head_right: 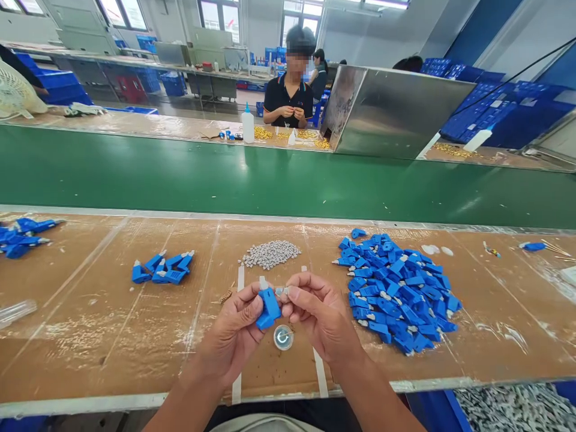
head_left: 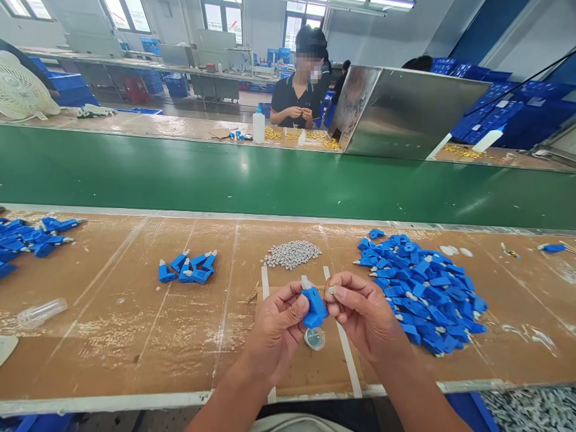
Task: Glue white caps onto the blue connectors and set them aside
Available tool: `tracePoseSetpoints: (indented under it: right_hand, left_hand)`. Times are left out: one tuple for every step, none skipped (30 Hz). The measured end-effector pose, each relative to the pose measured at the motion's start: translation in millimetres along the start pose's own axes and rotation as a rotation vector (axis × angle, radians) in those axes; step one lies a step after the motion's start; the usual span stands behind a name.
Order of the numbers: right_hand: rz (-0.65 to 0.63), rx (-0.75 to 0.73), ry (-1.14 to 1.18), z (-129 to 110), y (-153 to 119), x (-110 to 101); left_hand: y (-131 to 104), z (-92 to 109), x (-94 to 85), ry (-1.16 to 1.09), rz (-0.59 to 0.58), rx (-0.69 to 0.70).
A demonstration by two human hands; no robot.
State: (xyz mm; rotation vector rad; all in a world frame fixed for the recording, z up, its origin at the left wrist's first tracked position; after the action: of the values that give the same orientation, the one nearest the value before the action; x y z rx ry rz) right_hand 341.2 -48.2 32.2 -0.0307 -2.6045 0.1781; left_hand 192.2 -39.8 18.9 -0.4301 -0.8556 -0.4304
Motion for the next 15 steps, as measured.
tracePoseSetpoints:
  right_hand:
    - [-0.001, 0.002, 0.002, -0.5, -0.5, -1.2]
    - [-0.005, 0.001, 0.004, -1.2, -0.8, -2.1]
    - [-0.010, -0.002, 0.007, -1.9, -1.1, -2.7]
    - [-0.018, -0.007, 0.011, -2.6, -1.2, -2.9]
    - [-0.024, -0.015, 0.013, -3.3, -1.2, -3.0]
    - [-0.029, -0.026, 0.008, -4.0, -1.2, -2.9]
    - [-0.033, -0.038, -0.004, -4.8, -1.2, -2.6]
    - [-0.035, -0.052, -0.024, -5.4, -1.3, -2.1]
    - [-0.036, -0.066, -0.046, -6.2, -1.6, -1.5]
    - [-0.035, -0.085, -0.060, -7.0, -2.1, -0.8]
    - [-0.032, -0.104, -0.068, -7.9, -2.8, -0.1]
    - [-0.031, -0.120, -0.076, -8.6, -3.9, 0.5]
    - [-0.031, -0.133, -0.086, -9.2, -5.1, 0.9]
    - [-0.033, -0.144, -0.101, -9.6, -6.5, 1.0]
    - [-0.034, -0.154, -0.120, -9.7, -8.1, 0.7]
  left_hand:
    - [0.6, -0.2, 0.4, 0.004, -0.002, -0.001]
    - [1.0, -0.3, 1.0, 0.008, -0.005, -0.002]
    - [1.2, -0.3, 1.5, 0.011, -0.009, -0.002]
    - [1.2, -0.4, 2.0, 0.013, -0.012, -0.005]
    - [1.0, -0.3, 2.3, 0.013, -0.012, -0.008]
    - [0.6, -0.4, 2.3, 0.010, -0.010, -0.014]
    - [0.0, -0.4, 2.0, 0.005, -0.006, -0.021]
    - [-0.6, -0.3, 1.3, -0.003, 0.001, -0.027]
    - [-1.3, -0.1, 0.5, -0.012, 0.006, -0.031]
    - [-1.8, 0.1, -0.4, -0.021, 0.009, -0.035]
    - [-2.3, 0.4, -1.4, -0.028, 0.010, -0.039]
    - [-2.7, 0.5, -2.4, -0.032, 0.008, -0.045]
    - [-3.1, 0.7, -3.3, -0.034, 0.003, -0.052]
    - [-3.5, 0.6, -4.2, -0.036, 0.002, -0.060]
    - [-3.8, 0.5, -5.2, -0.040, 0.003, -0.069]
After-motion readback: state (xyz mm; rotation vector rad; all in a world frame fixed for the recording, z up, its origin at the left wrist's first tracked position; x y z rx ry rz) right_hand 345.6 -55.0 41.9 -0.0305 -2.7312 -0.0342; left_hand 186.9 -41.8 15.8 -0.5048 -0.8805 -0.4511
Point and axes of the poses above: each hand's wrist, its own y-axis towards the middle knuckle, its own x-axis out of the palm, z = x × y, the point moved 3 cm from there along y, towards the middle knuckle, and after that the axes turned 2 degrees about y, right-handed, at the moved point
